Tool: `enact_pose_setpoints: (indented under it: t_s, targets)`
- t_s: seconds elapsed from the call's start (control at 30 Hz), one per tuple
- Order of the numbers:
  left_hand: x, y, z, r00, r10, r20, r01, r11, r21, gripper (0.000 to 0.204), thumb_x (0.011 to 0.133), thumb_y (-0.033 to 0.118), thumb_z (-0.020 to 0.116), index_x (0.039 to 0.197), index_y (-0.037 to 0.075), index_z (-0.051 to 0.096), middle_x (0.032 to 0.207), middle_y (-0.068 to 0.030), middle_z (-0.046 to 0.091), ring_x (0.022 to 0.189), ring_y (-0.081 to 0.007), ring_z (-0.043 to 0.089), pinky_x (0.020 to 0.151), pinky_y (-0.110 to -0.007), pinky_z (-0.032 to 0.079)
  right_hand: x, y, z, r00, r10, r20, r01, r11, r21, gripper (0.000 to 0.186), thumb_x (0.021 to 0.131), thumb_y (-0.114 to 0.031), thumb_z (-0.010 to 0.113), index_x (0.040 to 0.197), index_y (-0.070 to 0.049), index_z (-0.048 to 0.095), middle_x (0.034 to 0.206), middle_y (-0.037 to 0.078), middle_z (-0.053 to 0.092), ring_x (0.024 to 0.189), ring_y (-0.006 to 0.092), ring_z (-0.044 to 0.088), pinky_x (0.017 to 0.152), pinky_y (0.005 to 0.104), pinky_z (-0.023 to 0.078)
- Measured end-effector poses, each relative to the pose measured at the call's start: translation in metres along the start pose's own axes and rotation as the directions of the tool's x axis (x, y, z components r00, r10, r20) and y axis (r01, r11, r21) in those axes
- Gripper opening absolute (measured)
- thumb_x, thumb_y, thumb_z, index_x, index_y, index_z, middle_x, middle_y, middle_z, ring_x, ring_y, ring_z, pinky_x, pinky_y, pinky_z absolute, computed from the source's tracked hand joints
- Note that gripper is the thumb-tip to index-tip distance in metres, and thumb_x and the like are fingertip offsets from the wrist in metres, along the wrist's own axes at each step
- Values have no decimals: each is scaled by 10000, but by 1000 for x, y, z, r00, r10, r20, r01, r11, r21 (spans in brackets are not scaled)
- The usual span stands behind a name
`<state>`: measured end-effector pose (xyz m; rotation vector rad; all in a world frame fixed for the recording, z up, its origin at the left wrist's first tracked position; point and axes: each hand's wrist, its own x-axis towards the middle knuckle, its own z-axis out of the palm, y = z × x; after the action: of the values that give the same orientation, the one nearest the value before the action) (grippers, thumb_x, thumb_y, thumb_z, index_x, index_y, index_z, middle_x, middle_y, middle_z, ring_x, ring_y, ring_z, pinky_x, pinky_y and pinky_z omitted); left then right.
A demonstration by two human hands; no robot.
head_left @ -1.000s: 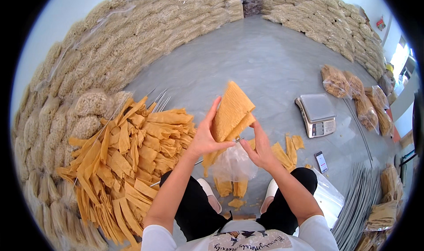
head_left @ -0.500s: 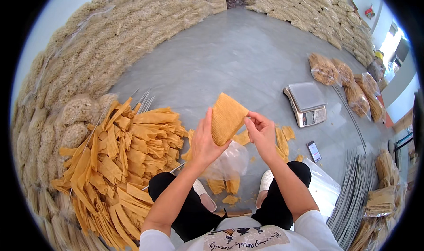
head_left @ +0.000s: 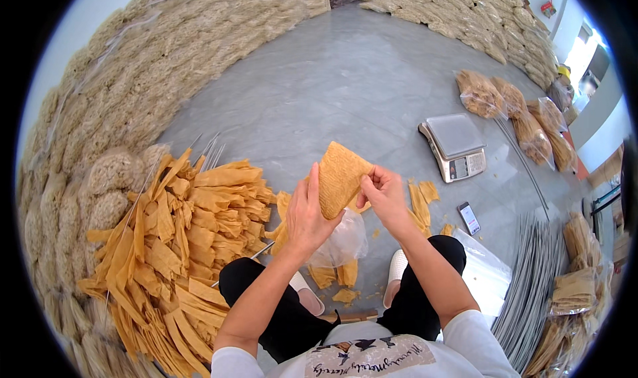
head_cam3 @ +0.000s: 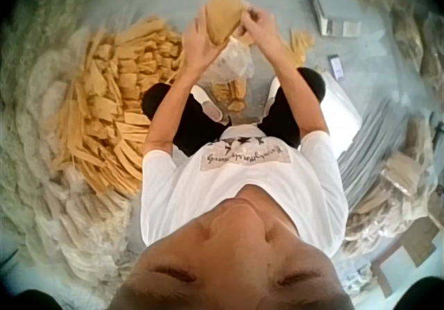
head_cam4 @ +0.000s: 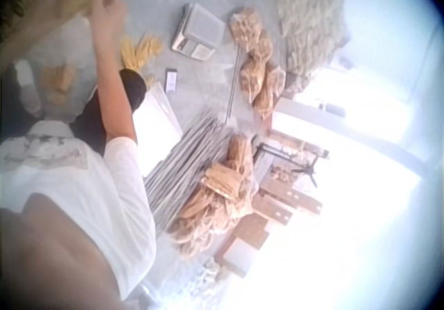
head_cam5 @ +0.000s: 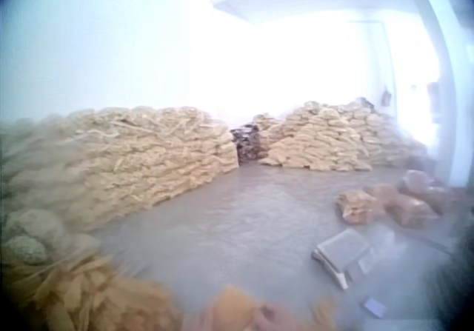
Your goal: The person sorts and packages strips of dried tofu skins by hand. They pick up bundles from a pile on the floor, weigh them on a digital scale, and place the portions into clear plastic bags.
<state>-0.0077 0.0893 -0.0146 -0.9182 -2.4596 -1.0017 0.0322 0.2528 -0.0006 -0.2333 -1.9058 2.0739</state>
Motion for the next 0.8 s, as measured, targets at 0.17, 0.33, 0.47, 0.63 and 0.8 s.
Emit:
enact_pose_setpoints:
  t_s: [0.17, 0.33, 0.47, 0.63, 0.8]
  targets:
    - [0, 3, 4, 1000, 22, -13, -22, 1000, 16, 1075, 577, 127, 841, 1441, 31, 208, 1003, -153, 497, 902, -332, 537, 738, -409, 464, 2, -1, 4, 995, -6, -100, 2, 999, -50, 119, 834, -60, 527, 785, 30, 588, 594, 12, 561, 460, 70, 532, 424, 228, 405]
    - [-2, 6, 6, 1000, 24, 2, -24, 999, 47, 1076, 581, 131, 840, 1443, 29, 204, 1002, -155, 496, 890, -335, 533, 735, -414, 456, 6, 0, 3, 984, 37, -174, -62, 987, -145, 131, 775, -66, 542, 718, 41, 591, 536, 13, 531, 446, 74, 506, 415, 241, 391]
    - [-2, 5, 6, 1000, 24, 13, -25, 999, 47, 1074, 587, 135, 837, 1445, 32, 200, 1014, -160, 499, 911, -334, 533, 743, -412, 456, 11, 19, -3, 978, -20, -210, -32, 970, -239, 146, 782, -49, 507, 690, 38, 582, 528, 8, 518, 452, 69, 470, 416, 246, 376]
    - [1, 2, 2, 998, -53, 16, 54, 998, -21, 1085, 589, 144, 840, 1451, 42, 189, 1028, -165, 503, 947, -338, 534, 783, -413, 458, 7, 13, -4, 993, -8, -115, 3, 999, -41, 190, 833, -1, 426, 731, 10, 586, 530, -8, 477, 426, 61, 433, 404, 224, 345]
    - [3, -1, -2, 991, -135, 21, 136, 985, -106, 1076, 589, 136, 833, 1450, 38, 194, 1117, -191, 507, 996, -353, 537, 827, -414, 461, 8, 9, -11, 998, 14, -64, -13, 1000, 18, 206, 851, -1, 404, 768, 6, 592, 604, 9, 505, 483, 74, 473, 469, 219, 376]
